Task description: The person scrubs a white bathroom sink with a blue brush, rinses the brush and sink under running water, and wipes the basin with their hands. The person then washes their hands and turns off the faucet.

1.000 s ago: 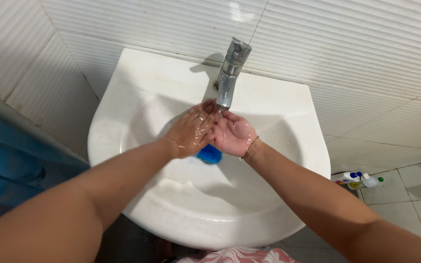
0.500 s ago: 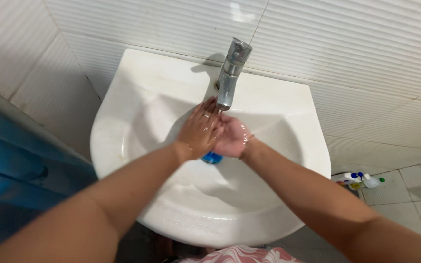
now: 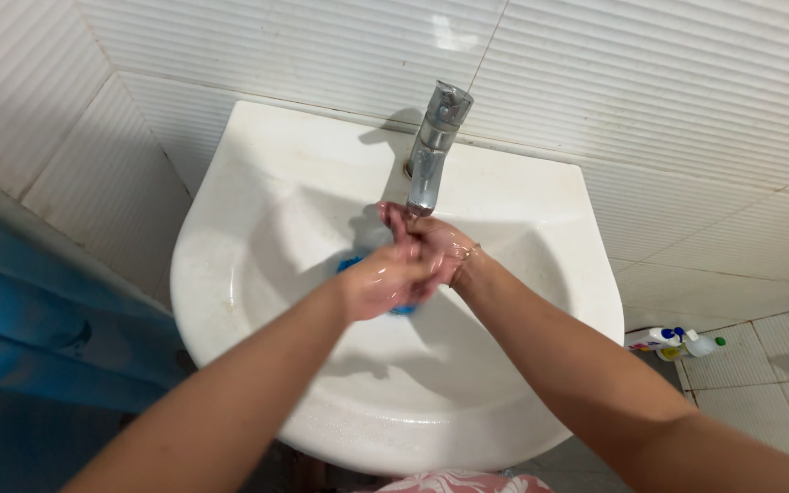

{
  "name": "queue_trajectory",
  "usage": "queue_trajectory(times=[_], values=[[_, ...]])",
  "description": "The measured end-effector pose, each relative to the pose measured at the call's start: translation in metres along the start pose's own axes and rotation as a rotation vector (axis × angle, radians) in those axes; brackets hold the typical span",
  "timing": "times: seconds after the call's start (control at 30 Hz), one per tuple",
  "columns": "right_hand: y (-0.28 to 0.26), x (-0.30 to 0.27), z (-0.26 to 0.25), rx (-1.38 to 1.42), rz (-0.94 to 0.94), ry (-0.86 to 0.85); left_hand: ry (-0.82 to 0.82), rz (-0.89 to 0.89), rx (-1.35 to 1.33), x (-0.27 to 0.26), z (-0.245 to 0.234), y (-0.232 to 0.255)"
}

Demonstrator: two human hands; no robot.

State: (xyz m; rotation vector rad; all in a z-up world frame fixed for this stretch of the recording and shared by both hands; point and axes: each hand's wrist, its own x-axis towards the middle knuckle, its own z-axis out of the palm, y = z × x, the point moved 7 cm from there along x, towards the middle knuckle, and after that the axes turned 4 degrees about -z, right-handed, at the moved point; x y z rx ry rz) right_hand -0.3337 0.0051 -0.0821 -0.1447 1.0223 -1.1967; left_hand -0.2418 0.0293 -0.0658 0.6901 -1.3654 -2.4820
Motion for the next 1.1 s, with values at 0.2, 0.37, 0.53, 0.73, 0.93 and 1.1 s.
queue_trajectory(times=[0.2,0.37,0.53,0.73,0.93,1.1], values=[[0.000,-0.006,0.034,-0.379,-0.153,-0.413,-0.029,-0.499,-0.046,0.012,-0.043,-0.037],[0.002,-0.055,0.027,-0.729,0.218,-0.772,0.029,-0.426,-0.259,0.043,-0.055,-0.033],[0.009,-0.035,-0.043,-1.822,0.388,-0.414,0.038,-0.125,-0.177,0.091,-0.047,-0.008],[0.053,0.020,-0.025,-1.882,-0.340,-0.211,0.020,-0.125,-0.148,0.095,-0.017,0.015],[0.067,0.023,-0.011,-1.903,-0.232,-0.308,0.174,-0.170,-0.132,0.078,-0.021,0.012],[0.009,0.036,-0.022,-1.754,-0.116,-0.378,0.203,0.028,0.053,0.077,-0.021,0.032]])
